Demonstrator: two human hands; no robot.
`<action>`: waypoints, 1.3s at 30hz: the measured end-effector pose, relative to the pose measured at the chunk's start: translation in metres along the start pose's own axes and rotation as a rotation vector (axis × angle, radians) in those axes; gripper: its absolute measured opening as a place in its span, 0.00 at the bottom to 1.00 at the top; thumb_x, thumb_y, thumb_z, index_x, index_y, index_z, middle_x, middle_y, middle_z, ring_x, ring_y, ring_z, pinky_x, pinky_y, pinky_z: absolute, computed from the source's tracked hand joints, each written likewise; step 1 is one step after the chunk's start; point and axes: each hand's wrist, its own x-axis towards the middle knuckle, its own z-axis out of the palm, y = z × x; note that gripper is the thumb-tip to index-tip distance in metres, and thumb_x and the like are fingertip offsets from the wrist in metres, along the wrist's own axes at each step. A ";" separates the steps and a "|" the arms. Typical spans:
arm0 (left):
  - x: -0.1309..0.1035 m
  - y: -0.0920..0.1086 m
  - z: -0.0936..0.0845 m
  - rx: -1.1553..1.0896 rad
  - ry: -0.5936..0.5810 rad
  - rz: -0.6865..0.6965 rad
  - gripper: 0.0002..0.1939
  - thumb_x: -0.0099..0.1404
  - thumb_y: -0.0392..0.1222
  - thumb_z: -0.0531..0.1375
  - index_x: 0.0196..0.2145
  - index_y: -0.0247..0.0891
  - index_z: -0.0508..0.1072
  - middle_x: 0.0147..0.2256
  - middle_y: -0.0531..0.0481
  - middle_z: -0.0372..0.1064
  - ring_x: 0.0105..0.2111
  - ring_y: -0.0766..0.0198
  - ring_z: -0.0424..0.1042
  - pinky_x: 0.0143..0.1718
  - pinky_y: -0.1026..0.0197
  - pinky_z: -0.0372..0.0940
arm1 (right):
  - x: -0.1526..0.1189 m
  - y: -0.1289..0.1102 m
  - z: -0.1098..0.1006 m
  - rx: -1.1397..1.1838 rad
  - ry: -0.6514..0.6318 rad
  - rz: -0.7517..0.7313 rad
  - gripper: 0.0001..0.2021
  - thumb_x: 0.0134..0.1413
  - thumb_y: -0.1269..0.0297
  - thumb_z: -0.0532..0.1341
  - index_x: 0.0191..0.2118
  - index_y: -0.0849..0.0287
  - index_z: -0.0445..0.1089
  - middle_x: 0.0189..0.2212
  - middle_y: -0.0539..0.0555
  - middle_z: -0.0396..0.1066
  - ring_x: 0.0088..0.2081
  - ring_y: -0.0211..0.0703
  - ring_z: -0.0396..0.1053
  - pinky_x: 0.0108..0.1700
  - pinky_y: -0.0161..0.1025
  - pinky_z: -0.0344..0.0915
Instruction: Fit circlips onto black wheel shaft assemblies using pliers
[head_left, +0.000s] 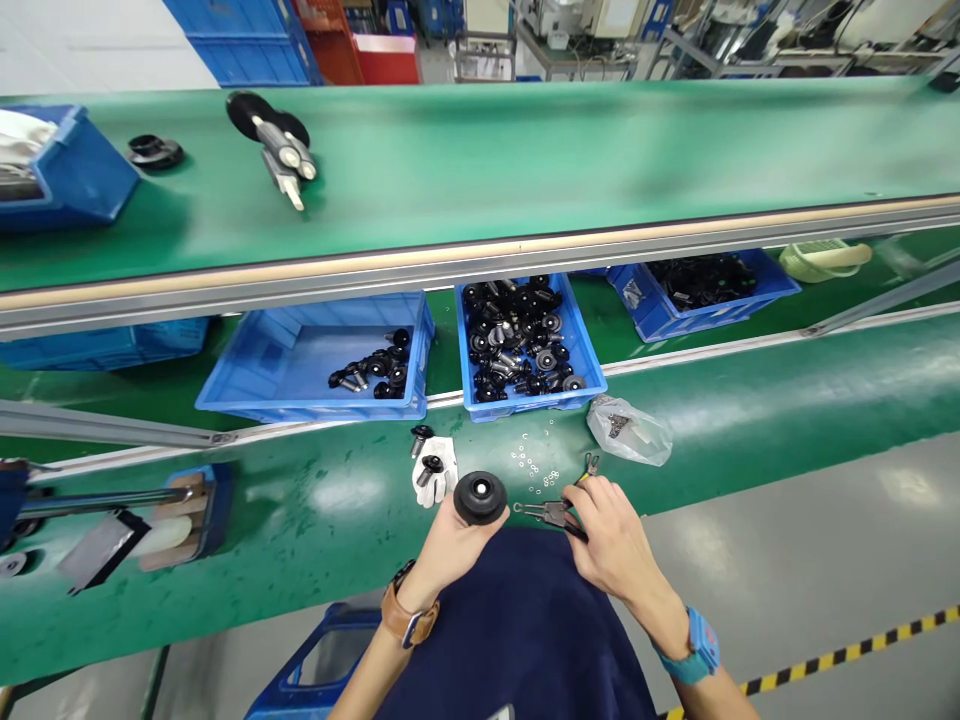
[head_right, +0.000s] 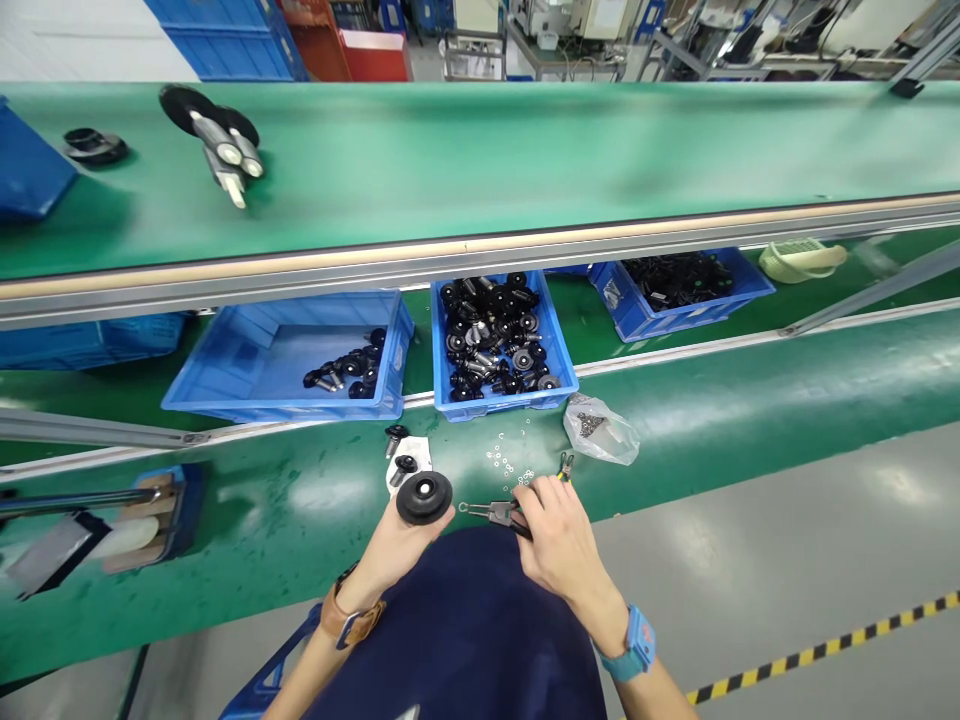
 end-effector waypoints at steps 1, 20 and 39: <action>0.000 -0.003 -0.001 0.050 0.021 0.063 0.11 0.59 0.46 0.69 0.29 0.37 0.74 0.25 0.52 0.73 0.26 0.65 0.69 0.32 0.61 0.69 | 0.000 -0.001 -0.004 0.026 0.012 0.013 0.10 0.60 0.73 0.56 0.46 0.60 0.66 0.39 0.58 0.66 0.39 0.50 0.61 0.40 0.45 0.59; 0.002 -0.002 -0.004 0.327 -0.115 0.450 0.09 0.58 0.29 0.60 0.34 0.38 0.75 0.32 0.48 0.77 0.33 0.59 0.77 0.37 0.60 0.72 | 0.018 -0.035 -0.037 -0.124 -0.004 -0.039 0.08 0.61 0.73 0.55 0.41 0.60 0.71 0.32 0.54 0.65 0.33 0.47 0.57 0.36 0.43 0.51; 0.001 -0.006 -0.004 0.344 -0.074 0.393 0.12 0.53 0.26 0.61 0.32 0.40 0.76 0.32 0.48 0.79 0.33 0.58 0.77 0.39 0.59 0.74 | 0.021 -0.037 -0.046 -0.237 -0.050 -0.057 0.05 0.59 0.72 0.57 0.36 0.57 0.69 0.30 0.53 0.63 0.32 0.46 0.56 0.36 0.44 0.49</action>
